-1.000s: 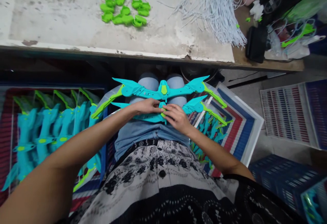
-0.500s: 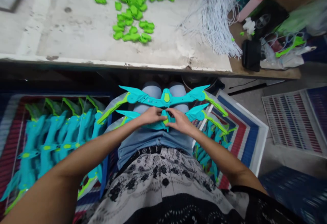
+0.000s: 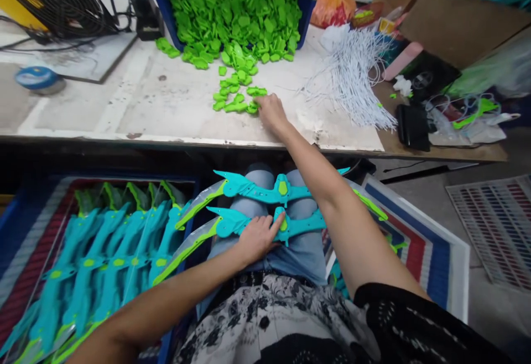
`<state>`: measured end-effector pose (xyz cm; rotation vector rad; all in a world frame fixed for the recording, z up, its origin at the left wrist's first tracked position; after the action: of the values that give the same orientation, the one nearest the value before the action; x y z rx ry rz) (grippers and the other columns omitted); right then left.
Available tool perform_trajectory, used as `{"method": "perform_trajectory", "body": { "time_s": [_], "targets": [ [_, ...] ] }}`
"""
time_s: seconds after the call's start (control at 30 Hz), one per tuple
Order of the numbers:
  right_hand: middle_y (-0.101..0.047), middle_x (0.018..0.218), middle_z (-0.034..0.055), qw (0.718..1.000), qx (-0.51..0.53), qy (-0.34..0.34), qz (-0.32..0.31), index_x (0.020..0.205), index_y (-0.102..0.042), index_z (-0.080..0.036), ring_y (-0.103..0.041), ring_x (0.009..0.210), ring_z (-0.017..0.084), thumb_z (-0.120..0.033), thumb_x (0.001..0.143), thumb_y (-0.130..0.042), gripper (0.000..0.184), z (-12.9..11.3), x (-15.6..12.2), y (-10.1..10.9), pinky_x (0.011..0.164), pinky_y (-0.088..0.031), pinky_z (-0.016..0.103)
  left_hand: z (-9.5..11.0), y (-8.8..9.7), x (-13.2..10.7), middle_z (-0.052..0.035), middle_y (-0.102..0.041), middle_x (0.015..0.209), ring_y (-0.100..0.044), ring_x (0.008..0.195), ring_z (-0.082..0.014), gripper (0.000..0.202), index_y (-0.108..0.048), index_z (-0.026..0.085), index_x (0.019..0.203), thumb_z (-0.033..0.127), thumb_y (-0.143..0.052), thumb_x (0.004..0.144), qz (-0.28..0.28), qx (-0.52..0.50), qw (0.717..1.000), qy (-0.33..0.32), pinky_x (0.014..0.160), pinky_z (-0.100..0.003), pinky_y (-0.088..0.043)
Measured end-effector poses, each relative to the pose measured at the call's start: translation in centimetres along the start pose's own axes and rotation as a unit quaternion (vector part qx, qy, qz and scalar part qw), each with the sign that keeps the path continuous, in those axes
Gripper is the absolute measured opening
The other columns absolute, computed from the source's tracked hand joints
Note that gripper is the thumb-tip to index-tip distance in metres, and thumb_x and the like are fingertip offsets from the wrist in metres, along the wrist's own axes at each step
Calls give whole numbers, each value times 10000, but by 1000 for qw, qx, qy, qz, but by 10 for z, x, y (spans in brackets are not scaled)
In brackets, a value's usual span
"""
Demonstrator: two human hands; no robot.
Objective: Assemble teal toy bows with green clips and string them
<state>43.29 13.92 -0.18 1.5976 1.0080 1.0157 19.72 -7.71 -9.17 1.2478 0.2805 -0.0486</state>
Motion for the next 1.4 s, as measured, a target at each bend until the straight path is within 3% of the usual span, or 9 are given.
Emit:
{"method": "perform_trajectory", "body": {
  "time_s": [0.17, 0.3, 0.43, 0.63, 0.77, 0.87, 1.0, 1.23, 1.4],
  "targets": [
    [-618, 1122, 144, 996, -54, -42, 57, 1294, -520, -134, -509, 1058, 290, -161, 915, -385, 404, 9, -36, 25, 917, -386, 417, -6, 31, -7, -140, -586, 1130, -606, 928, -265, 703, -284, 168, 1471, 374, -525, 844, -37, -108, 993, -5, 782, -361, -483],
    [-618, 1019, 170, 994, -101, -50, 14, 1210, -583, -127, -511, 977, 297, -217, 896, -434, 359, 26, -93, 37, 857, -388, 418, -19, 45, -3, -80, -628, 992, -601, 857, -219, 488, -602, 192, 1219, 473, -528, 826, -66, -272, 960, -28, 742, -289, -446],
    [-592, 1079, 170, 994, -102, 27, -40, 1157, -621, -152, -476, 1010, 300, -281, 912, -442, 330, 43, -124, 34, 840, -383, 414, -33, 26, 17, -29, -577, 706, -508, 649, -152, 503, -683, 130, 782, 599, -500, 800, -193, -388, 900, -52, 600, -247, -372],
    [-581, 1189, 146, 992, 2, 124, -16, 1176, -593, -163, -453, 1077, 283, -198, 894, -460, 314, 61, -121, 30, 882, -366, 436, -43, 5, 31, -16, -629, 744, -518, 681, -159, 481, -681, 140, 869, 591, -576, 739, -230, -489, 840, 37, 623, -246, -363],
    [-635, 1115, 118, 980, 118, 160, 30, 1092, -627, -171, -516, 1046, 257, -321, 888, -523, 274, 35, -185, 31, 902, -386, 440, -42, 5, 28, -21, -644, 713, -537, 683, -165, 469, -681, 139, 834, 586, -579, 737, -230, -524, 819, 50, 635, -247, -373],
    [-673, 1096, 103, 965, 165, 200, -30, 1057, -650, -188, -558, 1026, 239, -355, 889, -536, 262, -1, -271, 23, 850, -432, 415, -44, 3, 28, -18, -634, 696, -516, 652, -153, 470, -678, 133, 802, 590, -599, 719, -227, -520, 820, 75, 612, -248, -358],
    [-645, 1224, 79, 974, 127, 154, -111, 1119, -655, -236, -556, 1078, 252, -307, 915, -493, 270, -27, -357, 1, 829, -448, 428, -41, -1, 30, -34, -659, 769, -533, 673, -155, 508, -697, 120, 883, 589, -628, 698, -233, -556, 794, 80, 644, -255, -383],
    [-619, 1275, 58, 982, 119, 94, -114, 1147, -654, -263, -523, 1154, 254, -294, 931, -469, 286, -31, -377, -17, 913, -430, 463, -38, -5, 31, -33, -632, 721, -533, 658, -155, 510, -692, 105, 942, 560, -616, 725, -232, -563, 790, 72, 646, -257, -397],
    [-615, 1272, 46, 986, 140, 66, -56, 1087, -677, -273, -449, 1239, 257, -301, 902, -527, 240, -33, -382, -20, 1001, -378, 480, -37, 0, 29, -11, -625, 794, -519, 705, -143, 495, -679, 124, 968, 536, -640, 695, -221, -539, 812, 36, 643, -228, -380]
  ]
}}
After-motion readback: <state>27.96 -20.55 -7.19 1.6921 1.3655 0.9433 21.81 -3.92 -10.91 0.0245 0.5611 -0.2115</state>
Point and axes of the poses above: each hand's wrist, its own x-axis towards the middle knuckle, its own y-axis out of the back of the hand, z = x × y, the point moved 4 cm from there along x, towards the middle knuckle
